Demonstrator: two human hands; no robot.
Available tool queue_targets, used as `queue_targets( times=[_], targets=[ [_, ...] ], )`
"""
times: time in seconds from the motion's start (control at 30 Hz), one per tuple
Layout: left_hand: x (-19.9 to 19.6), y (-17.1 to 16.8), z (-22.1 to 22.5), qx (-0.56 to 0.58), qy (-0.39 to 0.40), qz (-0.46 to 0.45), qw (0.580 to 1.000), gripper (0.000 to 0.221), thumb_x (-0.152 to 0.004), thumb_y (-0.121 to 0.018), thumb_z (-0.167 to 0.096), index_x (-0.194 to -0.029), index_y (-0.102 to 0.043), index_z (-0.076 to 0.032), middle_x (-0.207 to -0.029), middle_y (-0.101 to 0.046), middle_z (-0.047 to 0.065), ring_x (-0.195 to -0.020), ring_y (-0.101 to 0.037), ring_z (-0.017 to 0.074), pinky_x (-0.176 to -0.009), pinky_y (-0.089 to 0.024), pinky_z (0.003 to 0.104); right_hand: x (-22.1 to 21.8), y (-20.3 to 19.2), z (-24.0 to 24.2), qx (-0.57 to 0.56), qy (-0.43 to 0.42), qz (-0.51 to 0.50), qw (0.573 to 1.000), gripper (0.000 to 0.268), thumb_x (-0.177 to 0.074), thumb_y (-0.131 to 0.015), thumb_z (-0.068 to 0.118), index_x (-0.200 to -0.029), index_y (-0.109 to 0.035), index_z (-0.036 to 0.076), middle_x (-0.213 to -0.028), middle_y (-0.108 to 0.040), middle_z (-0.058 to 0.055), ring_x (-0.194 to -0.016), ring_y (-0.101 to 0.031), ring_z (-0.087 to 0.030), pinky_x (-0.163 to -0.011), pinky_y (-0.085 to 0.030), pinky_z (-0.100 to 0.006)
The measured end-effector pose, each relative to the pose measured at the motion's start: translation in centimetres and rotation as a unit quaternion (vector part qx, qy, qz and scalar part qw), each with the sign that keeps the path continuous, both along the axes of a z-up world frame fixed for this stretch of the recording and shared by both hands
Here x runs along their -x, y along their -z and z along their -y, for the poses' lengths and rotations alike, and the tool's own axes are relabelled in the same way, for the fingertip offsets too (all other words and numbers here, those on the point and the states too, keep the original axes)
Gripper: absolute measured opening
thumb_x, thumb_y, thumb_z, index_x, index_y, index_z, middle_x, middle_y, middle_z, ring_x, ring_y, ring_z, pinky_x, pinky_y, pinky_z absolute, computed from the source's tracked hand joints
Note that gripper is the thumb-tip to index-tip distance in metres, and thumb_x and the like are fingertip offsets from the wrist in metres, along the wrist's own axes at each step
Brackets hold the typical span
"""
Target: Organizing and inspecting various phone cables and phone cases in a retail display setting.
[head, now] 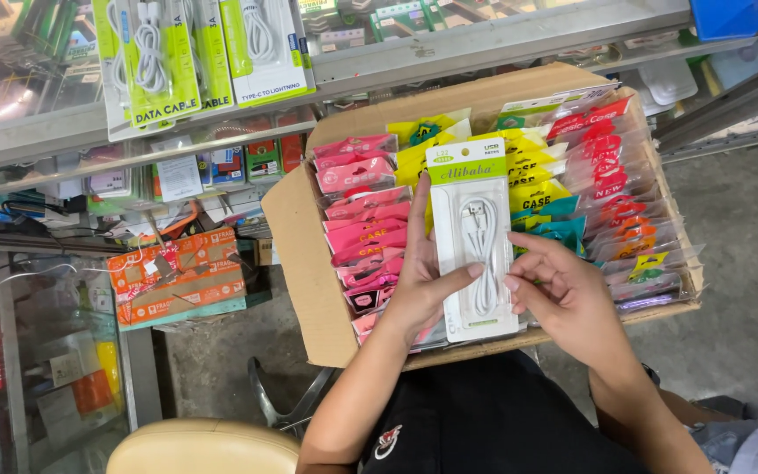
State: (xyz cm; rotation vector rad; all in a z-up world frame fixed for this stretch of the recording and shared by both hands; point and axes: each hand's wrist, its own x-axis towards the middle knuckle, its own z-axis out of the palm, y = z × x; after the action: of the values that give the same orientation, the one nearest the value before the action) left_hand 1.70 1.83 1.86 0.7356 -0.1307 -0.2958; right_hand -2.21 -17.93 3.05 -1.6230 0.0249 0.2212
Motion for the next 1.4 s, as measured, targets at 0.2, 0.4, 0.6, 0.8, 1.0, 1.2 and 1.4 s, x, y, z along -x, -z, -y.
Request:
queue_targets(
  times=[0.2, 0.4, 0.6, 0.8, 1.0, 1.2, 1.4],
  targets=[
    [0.1, 0.2, -0.2, 0.003, -0.014, -0.006, 1.0, 0.121, -0.081, -0.063, 0.023, -0.171, 0.002, -0.026, -0.163, -0.038, 0.015, -0.144, -0.048, 0.026, -0.115, -0.045, 0.042, -0.1, -0.1, -0.4, -0.006, 0.0, 0.0, 1.0, 0.054, -0.089, -0.067, -0.008, -0.141, -0.054, 0.001, -0.092, -0.067, -0.006, -0.077, -0.064, -0.01, -0.067, -0.056, -0.024],
    [0.5, -1.4, -0.7, 0.062, -0.057, -0.027, 0.996, 0.122, -0.077, -0.063, 0.025, -0.17, -0.003, -0.027, -0.166, -0.035, 0.005, -0.146, -0.047, 0.0232, -0.115, -0.046, 0.043, -1.1, -0.1, -0.8, 0.001, 0.033, 0.043, 0.999, 0.052, -0.091, -0.063, -0.006, -0.141, -0.05, 0.001, -0.122, -0.064, -0.004, -0.1, -0.06, -0.009, -0.084, -0.052, -0.023],
    [0.7, -2.3, -4.0, 0.076, -0.06, -0.036, 0.995, 0.122, -0.079, -0.061, 0.023, -0.169, -0.002, -0.032, -0.16, -0.04, 0.015, -0.141, -0.05, 0.0286, -0.111, -0.049, 0.045, -2.7, 2.1, -2.3, -0.111, -0.078, -0.044, 0.99, 0.048, -0.091, -0.066, -0.003, -0.138, -0.056, -0.001, -0.112, -0.073, -0.01, -0.101, -0.069, -0.014, -0.089, -0.056, -0.029],
    [-0.4, -3.3, -8.4, 0.022, -0.093, -0.005, 0.995, 0.118, -0.083, -0.06, 0.022, -0.169, 0.002, -0.029, -0.162, -0.039, 0.015, -0.144, -0.048, 0.0255, -0.113, -0.047, 0.04, -7.2, 1.4, -5.8, -0.135, -0.117, -0.109, 0.978, 0.046, -0.088, -0.068, -0.005, -0.134, -0.06, -0.002, -0.099, -0.075, -0.011, -0.09, -0.071, -0.017, -0.079, -0.057, -0.032],
    [-0.6, -2.2, -12.8, -0.078, -0.042, 0.003, 0.996, 0.091, -0.083, -0.065, 0.02, -0.162, -0.025, -0.001, -0.15, -0.049, 0.016, -0.135, -0.055, 0.0263, -0.107, -0.051, 0.037, -12.7, -0.2, -9.9, -0.137, -0.088, -0.072, 0.984, 0.042, -0.089, -0.068, -0.004, -0.13, -0.061, -0.001, -0.101, -0.075, -0.013, -0.086, -0.072, -0.018, -0.071, -0.058, -0.031],
    [-2.7, -3.5, -16.3, -0.121, -0.093, 0.01, 0.988, 0.068, -0.084, -0.069, 0.016, -0.146, -0.044, 0.008, -0.129, -0.065, 0.019, -0.115, -0.07, 0.0284, -0.101, -0.058, 0.038, -20.0, -2.2, -15.0, -0.107, -0.101, -0.053, 0.988, 0.042, -0.092, -0.068, -0.001, -0.133, -0.061, 0.0, -0.105, -0.074, -0.014, -0.087, -0.072, -0.02, -0.067, -0.058, -0.032],
    [-8.9, -1.7, -19.8, -0.068, -0.169, -0.045, 0.982, 0.048, -0.094, -0.062, 0.01, -0.14, -0.05, 0.01, -0.118, -0.067, 0.017, -0.104, -0.072, 0.0268, -0.09, -0.063, 0.037, -25.1, -4.2, -20.9, -0.071, -0.093, -0.065, 0.991, 0.04, -0.09, -0.069, 0.0, -0.128, -0.059, 0.001, -0.103, -0.074, -0.011, -0.088, -0.074, -0.021, -0.073, -0.064, -0.037]
  ],
)
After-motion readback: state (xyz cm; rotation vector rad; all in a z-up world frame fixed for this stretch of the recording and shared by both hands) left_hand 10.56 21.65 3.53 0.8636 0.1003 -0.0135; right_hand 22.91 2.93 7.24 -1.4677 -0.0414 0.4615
